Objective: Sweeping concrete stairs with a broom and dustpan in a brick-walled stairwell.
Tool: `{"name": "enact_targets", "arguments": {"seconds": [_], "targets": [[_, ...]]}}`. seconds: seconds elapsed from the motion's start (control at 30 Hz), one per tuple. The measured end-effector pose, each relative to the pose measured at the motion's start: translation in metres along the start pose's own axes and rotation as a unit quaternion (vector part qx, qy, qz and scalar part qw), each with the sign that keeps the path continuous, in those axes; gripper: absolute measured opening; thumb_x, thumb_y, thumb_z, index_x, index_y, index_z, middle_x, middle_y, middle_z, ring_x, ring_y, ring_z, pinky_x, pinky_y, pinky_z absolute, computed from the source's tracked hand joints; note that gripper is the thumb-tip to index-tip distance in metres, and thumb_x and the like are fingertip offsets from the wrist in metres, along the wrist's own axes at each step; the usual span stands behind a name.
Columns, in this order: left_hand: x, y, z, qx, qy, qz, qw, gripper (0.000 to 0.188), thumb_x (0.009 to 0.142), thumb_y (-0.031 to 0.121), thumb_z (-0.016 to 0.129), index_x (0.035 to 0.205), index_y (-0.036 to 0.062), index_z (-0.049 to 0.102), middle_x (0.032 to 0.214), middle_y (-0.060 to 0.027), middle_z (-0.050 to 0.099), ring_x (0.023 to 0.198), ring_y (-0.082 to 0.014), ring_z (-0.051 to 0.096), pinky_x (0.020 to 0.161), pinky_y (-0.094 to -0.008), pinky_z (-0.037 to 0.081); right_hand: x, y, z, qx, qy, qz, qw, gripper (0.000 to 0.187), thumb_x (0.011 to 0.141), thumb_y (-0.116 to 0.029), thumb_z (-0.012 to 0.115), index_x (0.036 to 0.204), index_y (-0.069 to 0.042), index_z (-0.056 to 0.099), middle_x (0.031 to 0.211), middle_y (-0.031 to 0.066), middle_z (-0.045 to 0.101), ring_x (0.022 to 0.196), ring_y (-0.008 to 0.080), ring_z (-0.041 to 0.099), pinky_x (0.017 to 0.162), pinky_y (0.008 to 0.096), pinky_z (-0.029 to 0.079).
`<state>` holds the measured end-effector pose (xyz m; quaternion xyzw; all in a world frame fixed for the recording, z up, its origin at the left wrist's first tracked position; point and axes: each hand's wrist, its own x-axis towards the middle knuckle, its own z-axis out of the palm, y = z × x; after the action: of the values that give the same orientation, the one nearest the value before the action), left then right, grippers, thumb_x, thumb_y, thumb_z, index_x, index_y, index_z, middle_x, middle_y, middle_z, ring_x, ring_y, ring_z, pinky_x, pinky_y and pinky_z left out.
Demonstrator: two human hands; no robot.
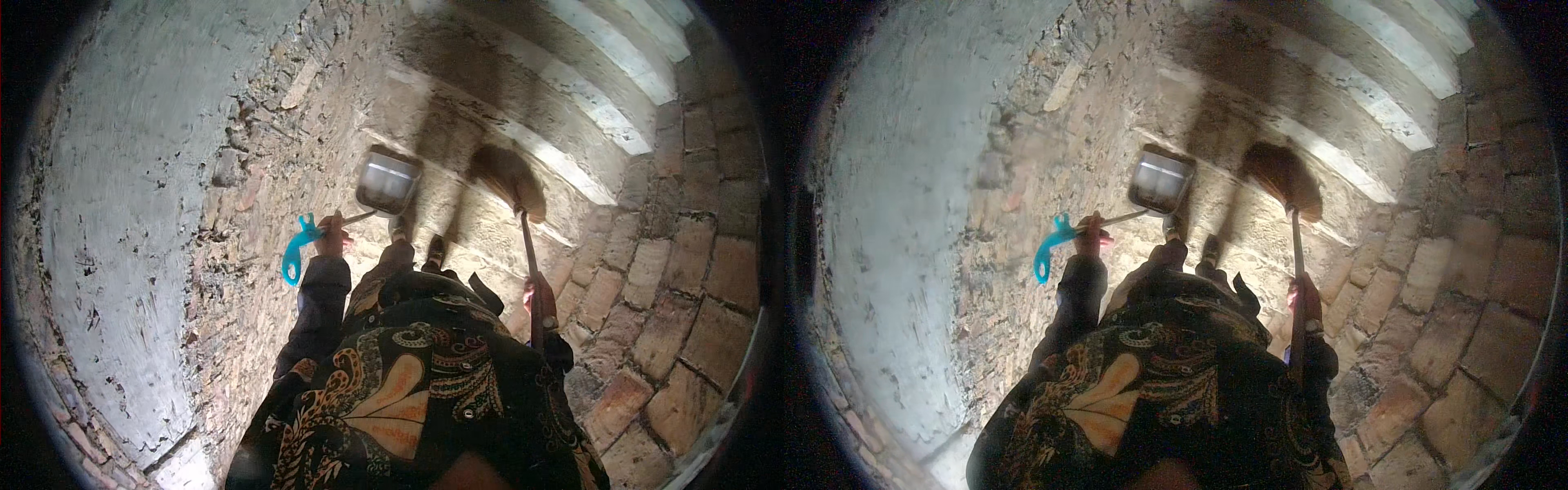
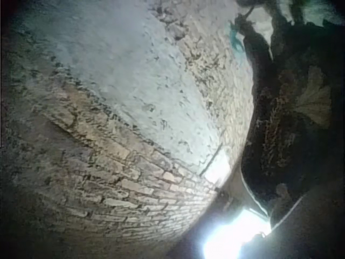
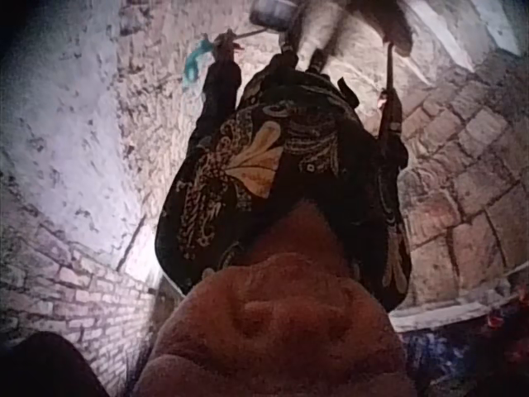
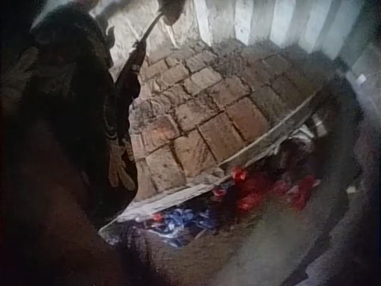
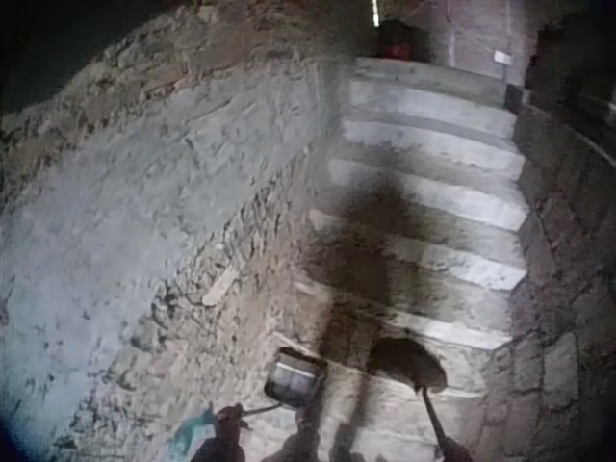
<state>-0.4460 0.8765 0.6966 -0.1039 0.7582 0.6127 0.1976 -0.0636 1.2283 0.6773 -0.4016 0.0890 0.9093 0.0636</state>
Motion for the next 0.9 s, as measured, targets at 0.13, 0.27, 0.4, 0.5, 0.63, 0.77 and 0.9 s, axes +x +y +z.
{"name": "enact_targets", "arguments": {"seconds": [0.13,0.27,0.4,0.5,0.63,0.77,0.9], "targets": [[0.004,0.006,0.014,0.018,0.013,-0.005,1.000,0.034,0.077,0.037,0.057,0.074,0.0034,0.055,0.049,-0.0045,0.048,0.036,-0.0141,0.049,0.034,-0.0251,0.038,-0.006,0.008,0.010,0.001,0.011,-0.010,1.000,0.034,0.088,-0.030,0.041,0.086,0.003,0.051,0.061,0.0064,0.053,0.053,0.0152,0.054,0.052,0.0253,0.051],[0.010,0.006,0.025,0.021,-0.003,0.021,1.000,0.034,0.078,0.036,0.057,0.074,0.0027,0.055,0.047,-0.0047,0.047,0.036,-0.0140,0.049,0.034,-0.0252,0.038,-0.006,0.007,0.008,-0.040,0.021,0.009,0.999,0.035,0.087,-0.032,0.041,0.085,0.002,0.050,0.058,0.0046,0.052,0.048,0.0140,0.053,0.047,0.0245,0.050],[0.020,0.001,0.030,0.045,-0.014,0.021,0.999,0.036,0.077,0.040,0.056,0.075,0.0035,0.055,0.048,-0.0057,0.050,0.036,-0.0153,0.051,0.032,-0.0247,0.038,-0.002,0.007,-0.005,-0.067,0.013,0.025,0.997,0.037,0.086,-0.036,0.043,0.084,0.001,0.050,0.058,0.0043,0.053,0.046,0.0134,0.054,0.042,0.0244,0.048],[0.021,0.002,0.038,0.070,-0.019,0.000,0.997,0.035,0.077,0.039,0.055,0.076,0.0043,0.054,0.048,-0.0059,0.050,0.035,-0.0159,0.050,0.031,-0.0249,0.038,0.002,0.001,-0.018,-0.070,-0.014,0.050,0.996,0.038,0.086,-0.038,0.042,0.083,-0.001,0.051,0.058,0.0040,0.054,0.048,0.0139,0.056,0.041,0.0240,0.047],[0.020,0.013,0.049,-0.010,-0.002,-0.049,0.999,0.022,0.077,0.026,0.060,0.074,0.0054,0.053,0.045,-0.0044,0.046,0.029,-0.0152,0.042,0.027,-0.0264,0.033,0.006,0.001,-0.036,-0.149,0.016,-0.010,0.989,0.040,0.084,-0.041,0.044,0.086,-0.001,0.050,0.059,0.0030,0.054,0.048,0.0163,0.055,0.043,0.0284,0.046],[0.045,-0.006,0.041,-0.015,-0.035,-0.023,0.999,0.023,0.075,0.029,0.061,0.074,0.0074,0.053,0.047,-0.0053,0.049,0.029,-0.0147,0.042,0.026,-0.0264,0.032,0.011,0.014,-0.035,-0.130,0.091,-0.092,0.983,0.043,0.084,-0.042,0.044,0.092,0.000,0.047,0.057,0.0005,0.051,0.045,0.0126,0.052,0.039,0.0240,0.044],[0.050,0.007,0.051,0.066,-0.046,-0.031,0.996,0.035,0.074,0.041,0.057,0.075,0.0068,0.054,0.045,-0.0069,0.049,0.030,-0.0161,0.044,0.028,-0.0269,0.034,-0.002,0.018,-0.020,-0.085,0.080,-0.098,0.988,0.029,0.084,-0.026,0.050,0.095,0.001,0.046,0.076,0.0131,0.054,0.046,0.0124,0.050,0.039,0.0213,0.044]]}}
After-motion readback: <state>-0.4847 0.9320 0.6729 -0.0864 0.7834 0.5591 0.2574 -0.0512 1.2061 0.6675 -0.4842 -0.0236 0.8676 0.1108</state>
